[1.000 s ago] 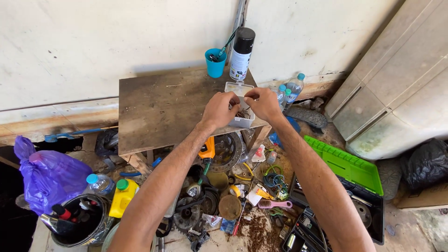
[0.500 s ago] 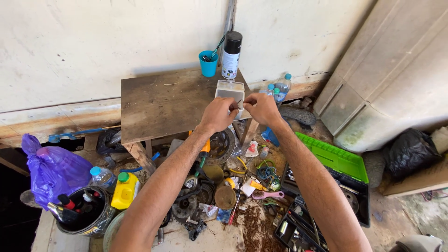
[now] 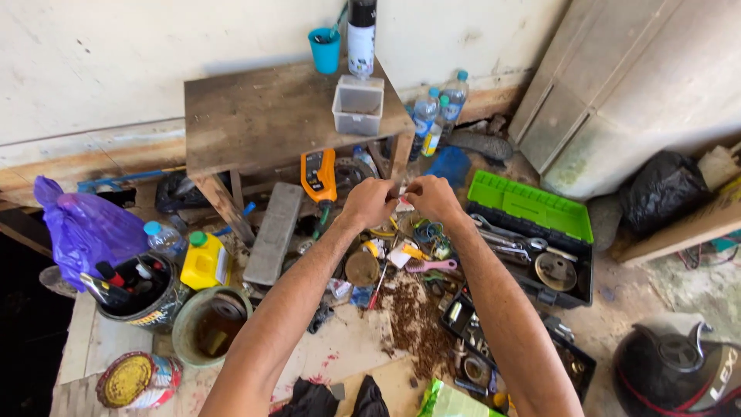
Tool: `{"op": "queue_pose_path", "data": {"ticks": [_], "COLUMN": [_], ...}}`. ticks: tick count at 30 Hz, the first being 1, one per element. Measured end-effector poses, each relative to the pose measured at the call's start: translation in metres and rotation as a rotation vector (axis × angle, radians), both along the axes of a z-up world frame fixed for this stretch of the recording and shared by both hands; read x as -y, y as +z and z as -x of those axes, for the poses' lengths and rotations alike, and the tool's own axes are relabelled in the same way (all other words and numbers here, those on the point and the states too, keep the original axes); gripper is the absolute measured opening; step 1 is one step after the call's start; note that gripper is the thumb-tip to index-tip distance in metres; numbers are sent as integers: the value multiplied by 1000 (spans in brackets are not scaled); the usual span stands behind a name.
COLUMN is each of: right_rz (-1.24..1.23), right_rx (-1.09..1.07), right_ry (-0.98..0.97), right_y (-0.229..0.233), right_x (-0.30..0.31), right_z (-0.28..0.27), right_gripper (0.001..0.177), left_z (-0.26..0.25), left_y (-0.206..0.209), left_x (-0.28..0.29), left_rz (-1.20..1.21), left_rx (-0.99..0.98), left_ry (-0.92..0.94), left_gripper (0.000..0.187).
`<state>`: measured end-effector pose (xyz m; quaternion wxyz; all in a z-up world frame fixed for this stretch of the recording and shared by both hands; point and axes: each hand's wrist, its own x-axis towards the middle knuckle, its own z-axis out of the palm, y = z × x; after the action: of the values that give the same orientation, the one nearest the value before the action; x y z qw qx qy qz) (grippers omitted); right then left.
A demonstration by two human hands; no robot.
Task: The recorder is cleaning and reassembling mechanical components of a motorcycle clutch/CVT assembly.
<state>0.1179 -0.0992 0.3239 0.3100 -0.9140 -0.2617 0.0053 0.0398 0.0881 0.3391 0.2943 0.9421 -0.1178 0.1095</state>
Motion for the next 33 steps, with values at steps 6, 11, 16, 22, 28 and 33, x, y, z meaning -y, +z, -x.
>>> {"op": "queue_pose_path", "data": {"ticks": [6, 11, 16, 22, 28, 33], "right_rz": [160, 294, 405, 530, 594, 672], "right_rx": [-79, -178, -257, -359, -452, -388], "right_ry": [-4, -65, -40, -6, -2, 107], "right_y": [-69, -130, -184, -229, -256, -270], "right_x": [39, 79, 111, 121, 113, 105], "right_z": [31, 48, 66, 91, 105, 108], "right_gripper": [20, 17, 17, 22, 22, 25], "left_z": [12, 15, 32, 47, 55, 58], "left_y": [-68, -141, -191, -234, -302, -314], "left_x": [40, 71, 98, 113, 112, 98], "left_rz": [-215, -328, -337, -423, -554, -472], "left_rx": [-86, -16, -69, -269, -535, -469], "left_ry": [-59, -215, -291, -336, -368, -315], "left_gripper": [12, 12, 25, 13, 21, 17]}}
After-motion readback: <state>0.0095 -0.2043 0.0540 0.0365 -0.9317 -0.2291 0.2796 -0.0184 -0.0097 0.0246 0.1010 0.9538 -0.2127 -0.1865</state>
